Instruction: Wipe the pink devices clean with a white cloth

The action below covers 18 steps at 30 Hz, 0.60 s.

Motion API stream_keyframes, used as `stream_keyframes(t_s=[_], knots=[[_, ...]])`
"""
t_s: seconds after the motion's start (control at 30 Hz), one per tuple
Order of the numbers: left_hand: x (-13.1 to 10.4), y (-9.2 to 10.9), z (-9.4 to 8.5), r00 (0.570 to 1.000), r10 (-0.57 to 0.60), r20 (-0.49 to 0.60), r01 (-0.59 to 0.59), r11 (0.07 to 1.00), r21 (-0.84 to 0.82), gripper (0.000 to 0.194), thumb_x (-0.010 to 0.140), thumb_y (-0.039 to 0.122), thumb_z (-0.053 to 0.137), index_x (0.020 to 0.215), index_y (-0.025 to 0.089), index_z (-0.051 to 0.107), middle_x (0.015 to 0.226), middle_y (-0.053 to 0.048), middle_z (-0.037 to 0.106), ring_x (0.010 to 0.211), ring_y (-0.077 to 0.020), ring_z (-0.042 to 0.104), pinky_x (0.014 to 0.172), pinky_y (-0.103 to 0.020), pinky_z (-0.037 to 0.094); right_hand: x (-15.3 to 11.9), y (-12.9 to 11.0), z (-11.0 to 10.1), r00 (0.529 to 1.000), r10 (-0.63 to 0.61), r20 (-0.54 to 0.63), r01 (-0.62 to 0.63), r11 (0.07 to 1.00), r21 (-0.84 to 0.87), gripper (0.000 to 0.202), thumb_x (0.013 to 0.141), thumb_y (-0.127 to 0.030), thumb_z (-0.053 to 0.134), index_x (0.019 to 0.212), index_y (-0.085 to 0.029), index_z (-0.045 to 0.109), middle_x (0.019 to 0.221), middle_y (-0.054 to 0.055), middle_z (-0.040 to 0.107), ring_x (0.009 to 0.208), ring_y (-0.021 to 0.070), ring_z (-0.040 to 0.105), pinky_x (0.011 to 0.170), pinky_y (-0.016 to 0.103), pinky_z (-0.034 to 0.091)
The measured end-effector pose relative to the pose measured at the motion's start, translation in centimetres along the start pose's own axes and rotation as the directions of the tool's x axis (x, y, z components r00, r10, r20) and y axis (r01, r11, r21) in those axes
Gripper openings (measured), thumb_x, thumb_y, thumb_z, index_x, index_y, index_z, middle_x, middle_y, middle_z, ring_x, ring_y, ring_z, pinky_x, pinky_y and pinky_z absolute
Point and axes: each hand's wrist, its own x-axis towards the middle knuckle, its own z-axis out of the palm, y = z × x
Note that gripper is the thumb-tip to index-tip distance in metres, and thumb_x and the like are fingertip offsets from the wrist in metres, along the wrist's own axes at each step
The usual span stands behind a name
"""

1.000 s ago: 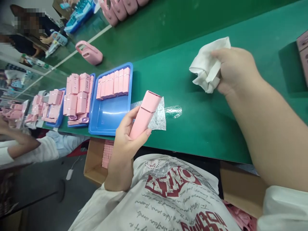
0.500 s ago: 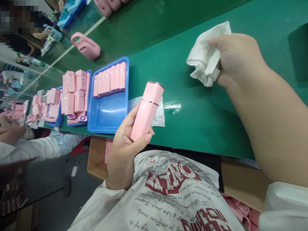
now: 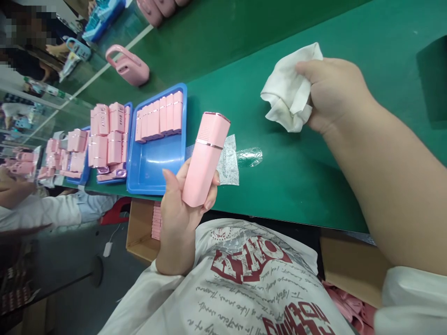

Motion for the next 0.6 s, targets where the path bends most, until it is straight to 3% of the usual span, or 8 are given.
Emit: stream_keyframes(t_s=[0.1, 0.27, 0.33, 0.4, 0.43, 0.5, 0.57, 0.6], knots=[[0.2, 0.0, 0.1, 0.999, -0.028, -0.025, 0.027, 0.999, -0.030, 0.070, 0.080, 0.079, 0.035, 0.106, 0.016, 0.054, 0.075, -0.004, 0.061, 0.041, -0.0055, 0.044, 0.033, -0.018, 0.029, -0.4, 0.1, 0.5, 0.990, 0.115, -0.076, -0.110, 0.991, 0.073, 0.006, 0.087, -0.007, 0.057, 0.086, -0.012, 0.058, 0.083, 0.009, 0.067, 0.086, 0.0208, 0.069, 0.071, 0.035, 0.060], [0.4, -0.3, 0.3, 0.997, -0.078, 0.011, 0.078, 0.989, -0.125, 0.051, 0.086, 0.064, 0.048, 0.098, 0.015, 0.055, 0.080, -0.003, 0.059, 0.043, -0.0033, 0.045, 0.035, -0.016, 0.031, -2.4, -0.4, 1.5, 0.991, 0.117, 0.067, -0.120, 0.992, 0.049, 0.012, 0.091, -0.016, 0.055, 0.081, -0.014, 0.062, 0.072, 0.005, 0.063, 0.078, 0.0186, 0.067, 0.069, 0.035, 0.059], [0.7, -0.4, 0.4, 0.995, -0.095, 0.013, 0.096, 0.979, -0.179, 0.039, 0.087, 0.052, 0.055, 0.092, 0.014, 0.056, 0.081, -0.003, 0.058, 0.045, -0.0025, 0.045, 0.035, -0.014, 0.032, -4.0, -0.2, 1.9, 0.985, -0.009, 0.170, 0.006, 1.000, 0.018, 0.015, 0.092, -0.022, 0.055, 0.081, -0.015, 0.064, 0.073, 0.005, 0.063, 0.082, 0.0217, 0.067, 0.072, 0.037, 0.058], [1.1, -0.4, 0.6, 0.991, -0.131, 0.011, 0.130, 0.961, -0.246, 0.035, 0.089, 0.047, 0.054, 0.086, 0.012, 0.057, 0.078, -0.003, 0.057, 0.044, -0.0019, 0.044, 0.035, -0.013, 0.032, -5.6, 0.7, 2.2, 0.915, -0.219, 0.338, 0.252, 0.966, -0.055, 0.020, 0.093, -0.029, 0.051, 0.093, -0.018, 0.067, 0.087, 0.006, 0.067, 0.096, 0.0258, 0.066, 0.083, 0.041, 0.057], [1.3, -0.4, 0.7, 0.988, -0.153, 0.009, 0.150, 0.948, -0.280, 0.036, 0.091, 0.047, 0.050, 0.084, 0.012, 0.057, 0.075, -0.002, 0.056, 0.043, -0.0016, 0.043, 0.035, -0.013, 0.031, -6.4, 1.3, 2.4, 0.824, -0.343, 0.450, 0.419, 0.904, -0.078, 0.024, 0.094, -0.032, 0.048, 0.105, -0.021, 0.067, 0.101, 0.006, 0.068, 0.109, 0.0282, 0.062, 0.092, 0.045, 0.054], [1.8, -0.3, 0.9, 0.978, -0.209, -0.018, 0.191, 0.922, -0.335, 0.043, 0.096, 0.046, 0.036, 0.078, 0.012, 0.056, 0.066, -0.001, 0.052, 0.038, -0.0017, 0.039, 0.033, -0.013, 0.028, -7.4, 2.8, 2.8, 0.524, -0.557, 0.645, 0.746, 0.666, -0.031, 0.038, 0.094, -0.033, 0.046, 0.131, -0.026, 0.055, 0.133, 0.004, 0.057, 0.133, 0.0288, 0.043, 0.110, 0.050, 0.039], [2.1, -0.1, 0.8, 0.954, -0.281, -0.103, 0.224, 0.899, -0.376, 0.050, 0.100, 0.044, 0.023, 0.071, 0.013, 0.051, 0.053, 0.001, 0.045, 0.032, -0.0023, 0.032, 0.031, -0.013, 0.024, -7.7, 4.2, 3.0, 0.208, -0.643, 0.737, 0.904, 0.414, 0.106, 0.051, 0.094, -0.028, 0.046, 0.145, -0.027, 0.039, 0.148, 0.003, 0.041, 0.143, 0.0240, 0.026, 0.118, 0.048, 0.027], [2.2, -0.1, 0.8, 0.939, -0.312, -0.146, 0.236, 0.891, -0.387, 0.053, 0.100, 0.042, 0.018, 0.068, 0.014, 0.049, 0.048, 0.002, 0.040, 0.029, -0.0026, 0.028, 0.029, -0.013, 0.022, -7.6, 4.6, 3.1, 0.105, -0.647, 0.755, 0.926, 0.340, 0.163, 0.054, 0.094, -0.025, 0.046, 0.147, -0.026, 0.034, 0.149, 0.004, 0.039, 0.143, 0.0221, 0.025, 0.118, 0.047, 0.026]])
